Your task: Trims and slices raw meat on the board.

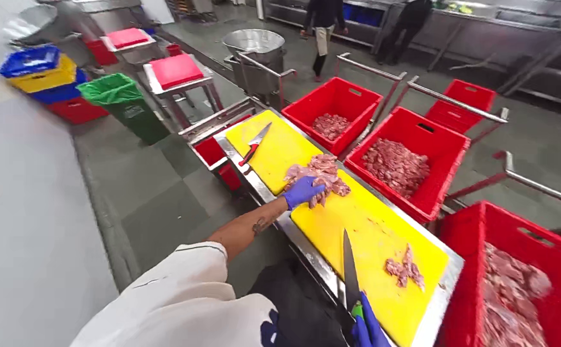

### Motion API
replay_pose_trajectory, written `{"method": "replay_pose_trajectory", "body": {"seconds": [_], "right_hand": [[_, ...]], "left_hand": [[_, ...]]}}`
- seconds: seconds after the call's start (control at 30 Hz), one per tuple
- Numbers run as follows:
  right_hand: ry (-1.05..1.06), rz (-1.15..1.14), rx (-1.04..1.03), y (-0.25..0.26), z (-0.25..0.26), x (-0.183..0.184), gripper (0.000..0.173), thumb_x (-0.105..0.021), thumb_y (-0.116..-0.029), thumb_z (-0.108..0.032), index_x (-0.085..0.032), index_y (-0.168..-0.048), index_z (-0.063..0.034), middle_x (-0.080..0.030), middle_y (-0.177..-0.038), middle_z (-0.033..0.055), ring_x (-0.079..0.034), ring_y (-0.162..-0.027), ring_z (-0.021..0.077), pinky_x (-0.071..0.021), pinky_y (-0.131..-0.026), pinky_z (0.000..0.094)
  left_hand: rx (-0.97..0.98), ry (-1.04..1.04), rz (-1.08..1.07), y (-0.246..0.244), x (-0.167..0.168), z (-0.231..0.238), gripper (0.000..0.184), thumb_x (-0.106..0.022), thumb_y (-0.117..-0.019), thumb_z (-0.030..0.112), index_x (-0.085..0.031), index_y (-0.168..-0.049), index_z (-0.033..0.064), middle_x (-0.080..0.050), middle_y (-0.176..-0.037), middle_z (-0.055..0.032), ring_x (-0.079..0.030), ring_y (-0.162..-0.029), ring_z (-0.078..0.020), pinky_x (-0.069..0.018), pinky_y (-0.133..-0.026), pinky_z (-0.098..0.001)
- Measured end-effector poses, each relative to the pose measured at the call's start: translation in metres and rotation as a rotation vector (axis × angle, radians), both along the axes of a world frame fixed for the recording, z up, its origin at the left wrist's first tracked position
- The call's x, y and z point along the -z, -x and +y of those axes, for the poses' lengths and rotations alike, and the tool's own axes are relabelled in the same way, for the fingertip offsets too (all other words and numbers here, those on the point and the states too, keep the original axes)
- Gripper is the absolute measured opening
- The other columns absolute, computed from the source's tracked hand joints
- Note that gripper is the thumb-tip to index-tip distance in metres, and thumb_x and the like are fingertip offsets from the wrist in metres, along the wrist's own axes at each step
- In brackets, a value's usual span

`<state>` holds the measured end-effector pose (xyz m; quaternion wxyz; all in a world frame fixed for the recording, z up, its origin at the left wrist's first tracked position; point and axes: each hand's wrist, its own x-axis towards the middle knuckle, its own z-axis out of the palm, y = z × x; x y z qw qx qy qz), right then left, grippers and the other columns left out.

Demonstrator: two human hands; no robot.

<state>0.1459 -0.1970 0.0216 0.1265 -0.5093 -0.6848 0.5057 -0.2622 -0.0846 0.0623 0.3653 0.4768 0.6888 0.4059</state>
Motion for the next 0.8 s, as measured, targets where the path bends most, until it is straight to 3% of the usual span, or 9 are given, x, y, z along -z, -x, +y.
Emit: {"method": "replay_pose_trajectory", "body": {"seconds": [0.1,0.2,0.27,0.33,0.43,0.5,0.57,0.67,0.8], "right_hand": [[0.015,-0.009,0.094,-0.008,-0.001,0.005,0.053,-0.048,-0.1068,-0.025,-0.041,-0.159,-0.0199,-0.071,-0.085,0.0064,-0.063,-0.061,0.0168,-0.0572,-0.058,0.0414],[0.052,-0.061,0.210,-0.022,-0.004,-0.003,0.051,-0.045,-0.1084,-0.031,-0.040,-0.159,-0.0261,-0.070,-0.085,0.0054,-0.060,-0.056,0.0169,-0.0550,-0.052,0.0411],[0.044,-0.064,0.301,-0.034,-0.001,-0.013,0.051,-0.042,-0.1086,-0.031,-0.039,-0.160,-0.0266,-0.068,-0.084,0.0044,-0.057,-0.054,0.0164,-0.0530,-0.049,0.0394],[-0.009,-0.023,0.418,-0.041,0.000,-0.024,0.051,-0.043,-0.1086,-0.028,-0.041,-0.159,-0.0230,-0.067,-0.080,0.0028,-0.054,-0.048,0.0140,-0.0496,-0.043,0.0349],[-0.079,0.024,0.550,-0.037,-0.001,-0.039,0.053,-0.042,-0.1084,-0.025,-0.037,-0.160,-0.0181,-0.067,-0.084,0.0039,-0.053,-0.048,0.0122,-0.0493,-0.042,0.0316],[-0.120,0.056,0.587,-0.024,-0.003,-0.041,0.055,-0.042,-0.1074,-0.023,-0.034,-0.161,-0.0170,-0.067,-0.087,0.0038,-0.054,-0.050,0.0116,-0.0499,-0.043,0.0307],[-0.111,0.095,0.548,-0.005,-0.005,-0.038,0.056,-0.042,-0.1073,-0.022,-0.032,-0.162,-0.0175,-0.067,-0.088,0.0035,-0.055,-0.052,0.0120,-0.0511,-0.046,0.0317],[-0.008,0.137,0.448,0.020,-0.013,-0.022,0.054,-0.045,-0.1072,-0.022,-0.036,-0.161,-0.0180,-0.068,-0.087,0.0020,-0.056,-0.054,0.0118,-0.0520,-0.048,0.0317],[0.062,0.092,0.520,0.008,-0.030,-0.011,0.053,-0.045,-0.1069,-0.022,-0.038,-0.160,-0.0185,-0.069,-0.088,0.0016,-0.056,-0.053,0.0116,-0.0512,-0.047,0.0313]], "left_hand": [[0.164,-0.083,-0.117,-0.031,-0.039,0.031,0.035,-0.057,-0.1058,0.030,-0.070,-0.113,-0.0015,-0.074,-0.100,-0.0125,-0.071,-0.092,-0.0170,-0.0592,-0.090,-0.0412],[0.554,-0.311,-0.058,-0.069,-0.065,0.060,0.026,-0.055,-0.1053,0.018,-0.071,-0.109,-0.0031,-0.075,-0.095,-0.0114,-0.072,-0.087,-0.0139,-0.0613,-0.085,-0.0368],[0.834,-0.470,0.097,-0.088,-0.073,0.073,0.020,-0.062,-0.1003,0.011,-0.073,-0.110,-0.0024,-0.075,-0.102,-0.0111,-0.071,-0.096,-0.0139,-0.0586,-0.092,-0.0347],[1.066,-0.481,0.354,-0.099,-0.058,0.073,0.021,-0.069,-0.0957,0.016,-0.077,-0.113,0.0070,-0.074,-0.116,-0.0095,-0.067,-0.116,-0.0204,-0.0515,-0.106,-0.0423],[1.323,-0.333,0.536,-0.092,0.012,0.051,0.027,-0.074,-0.0905,0.022,-0.076,-0.118,0.0175,-0.069,-0.133,-0.0063,-0.056,-0.136,-0.0266,-0.0404,-0.117,-0.0519],[1.276,-0.199,0.343,-0.077,0.051,0.033,0.034,-0.073,-0.0910,0.022,-0.074,-0.122,0.0099,-0.066,-0.139,-0.0085,-0.053,-0.140,-0.0231,-0.0389,-0.121,-0.0452],[0.917,-0.185,0.170,-0.074,0.061,0.023,0.031,-0.070,-0.0958,0.021,-0.072,-0.121,0.0027,-0.071,-0.125,-0.0111,-0.066,-0.121,-0.0197,-0.0530,-0.108,-0.0412],[0.590,-0.063,0.453,-0.098,0.070,0.027,0.052,-0.070,-0.0946,0.040,-0.064,-0.137,0.0111,-0.065,-0.133,-0.0105,-0.062,-0.122,-0.0267,-0.0529,-0.103,-0.0488],[0.707,0.086,0.642,-0.137,0.060,0.032,0.030,-0.073,-0.0907,0.039,-0.073,-0.109,0.0146,-0.069,-0.113,-0.0100,-0.063,-0.113,-0.0325,-0.0518,-0.095,-0.0558]]}}
